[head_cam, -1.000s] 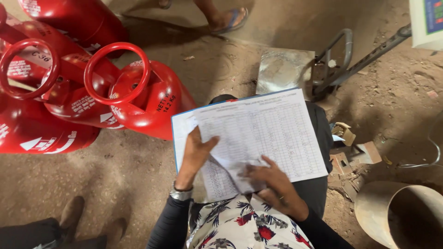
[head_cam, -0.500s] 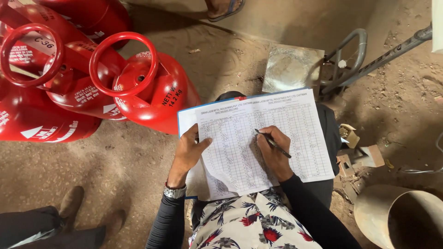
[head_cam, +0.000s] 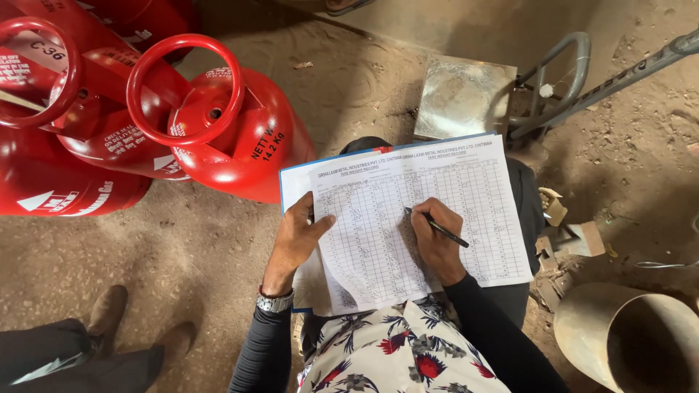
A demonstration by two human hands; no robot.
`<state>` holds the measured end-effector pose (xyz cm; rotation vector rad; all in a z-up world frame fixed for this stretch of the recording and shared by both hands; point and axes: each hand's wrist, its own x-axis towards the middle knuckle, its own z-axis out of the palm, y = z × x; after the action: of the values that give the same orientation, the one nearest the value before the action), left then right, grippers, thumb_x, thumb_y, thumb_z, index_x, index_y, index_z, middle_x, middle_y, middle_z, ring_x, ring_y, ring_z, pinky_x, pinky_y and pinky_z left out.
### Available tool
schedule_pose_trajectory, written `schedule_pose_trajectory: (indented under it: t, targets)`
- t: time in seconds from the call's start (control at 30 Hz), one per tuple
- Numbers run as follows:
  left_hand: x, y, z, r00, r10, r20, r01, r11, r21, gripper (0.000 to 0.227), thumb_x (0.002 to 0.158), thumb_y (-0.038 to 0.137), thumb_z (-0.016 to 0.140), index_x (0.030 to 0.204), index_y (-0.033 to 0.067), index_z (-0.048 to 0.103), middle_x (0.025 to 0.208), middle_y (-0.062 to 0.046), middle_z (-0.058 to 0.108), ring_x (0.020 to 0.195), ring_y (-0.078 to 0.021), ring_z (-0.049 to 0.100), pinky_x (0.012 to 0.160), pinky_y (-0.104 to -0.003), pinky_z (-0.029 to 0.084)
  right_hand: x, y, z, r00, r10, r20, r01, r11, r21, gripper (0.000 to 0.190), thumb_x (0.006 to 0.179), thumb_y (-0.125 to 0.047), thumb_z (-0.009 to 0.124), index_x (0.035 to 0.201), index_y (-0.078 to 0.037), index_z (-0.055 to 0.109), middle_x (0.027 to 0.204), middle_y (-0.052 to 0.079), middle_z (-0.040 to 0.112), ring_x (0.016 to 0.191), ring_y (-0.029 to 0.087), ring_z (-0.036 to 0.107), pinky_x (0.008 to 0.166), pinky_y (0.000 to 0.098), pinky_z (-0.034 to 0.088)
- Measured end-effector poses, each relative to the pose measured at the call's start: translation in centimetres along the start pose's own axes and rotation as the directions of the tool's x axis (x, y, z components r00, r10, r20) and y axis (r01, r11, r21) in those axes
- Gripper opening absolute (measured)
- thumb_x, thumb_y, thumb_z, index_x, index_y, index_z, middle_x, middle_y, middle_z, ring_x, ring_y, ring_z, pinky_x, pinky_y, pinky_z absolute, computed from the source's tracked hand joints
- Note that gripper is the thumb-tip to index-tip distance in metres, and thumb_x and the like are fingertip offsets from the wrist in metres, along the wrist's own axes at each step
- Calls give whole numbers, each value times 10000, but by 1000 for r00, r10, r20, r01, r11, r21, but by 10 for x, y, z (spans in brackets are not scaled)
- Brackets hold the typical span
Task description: Weighing red gas cylinders on a digital scale and recording the weights in a logbook.
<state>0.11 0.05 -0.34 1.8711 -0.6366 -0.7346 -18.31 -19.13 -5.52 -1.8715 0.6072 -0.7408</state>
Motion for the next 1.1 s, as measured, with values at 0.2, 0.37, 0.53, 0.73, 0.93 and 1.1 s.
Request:
schedule_pose_trajectory:
  t: [0.2, 0.37, 0.53, 0.73, 0.93, 1.1]
  targets:
    - [1, 2, -1, 1000, 19, 11, -18, 1000, -23, 370, 872, -8, 692, 1235, -57, 641, 1069, -162, 774, 960, -219, 742, 850, -373, 599, 1, 1, 1, 1000, -6, -13, 6, 1000, -24, 88, 917, 8, 625, 830, 15, 638, 650, 34, 586, 534, 83, 488, 477, 256, 381]
    - [1, -2, 0, 999, 37, 15, -36, 999, -40, 372, 868, -12, 694, 1234, -58, 645, 1056, -161, 773, 955, -219, 734, 848, -371, 601, 2, -1, 1, 1000, -3, -25, 3, 1000, -17, 76, 917, 14, 608, 843, 12, 627, 655, 21, 589, 544, 71, 497, 487, 250, 392]
    - [1, -4, 0, 1000, 18, 24, -17, 999, -43, 363, 875, -3, 697, 1232, -52, 653, 1040, -154, 774, 941, -212, 734, 838, -368, 603, 1, 3, 2, 997, 56, -49, -56, 998, 7, 96, 920, 21, 605, 826, 7, 620, 614, 17, 556, 503, 78, 452, 456, 259, 352]
    - [2, -5, 1, 999, 35, 19, -34, 998, -43, 387, 871, -1, 701, 1251, -48, 648, 1064, -172, 775, 966, -242, 733, 852, -383, 606, 1, 4, 2, 997, 21, -69, -23, 999, -32, 101, 908, 28, 610, 810, 2, 609, 615, 14, 550, 515, 74, 459, 468, 252, 361]
    - [2, 3, -1, 992, 128, -24, -127, 991, 44, 413, 850, -15, 709, 1256, -46, 635, 1113, -175, 765, 1011, -242, 736, 875, -377, 595, -13, 20, -6, 995, 83, -61, -68, 974, 217, 142, 956, 35, 565, 822, -12, 565, 716, 12, 535, 624, 71, 416, 544, 252, 341]
    - [7, -8, -4, 983, 166, -81, -150, 973, 175, 344, 855, 49, 751, 1179, -26, 660, 1039, -142, 781, 920, -218, 781, 790, -342, 609, -18, -37, -2, 857, -306, 415, 221, 945, 241, 40, 909, -95, 689, 940, -73, 703, 864, 68, 728, 766, 194, 683, 699, 344, 573]
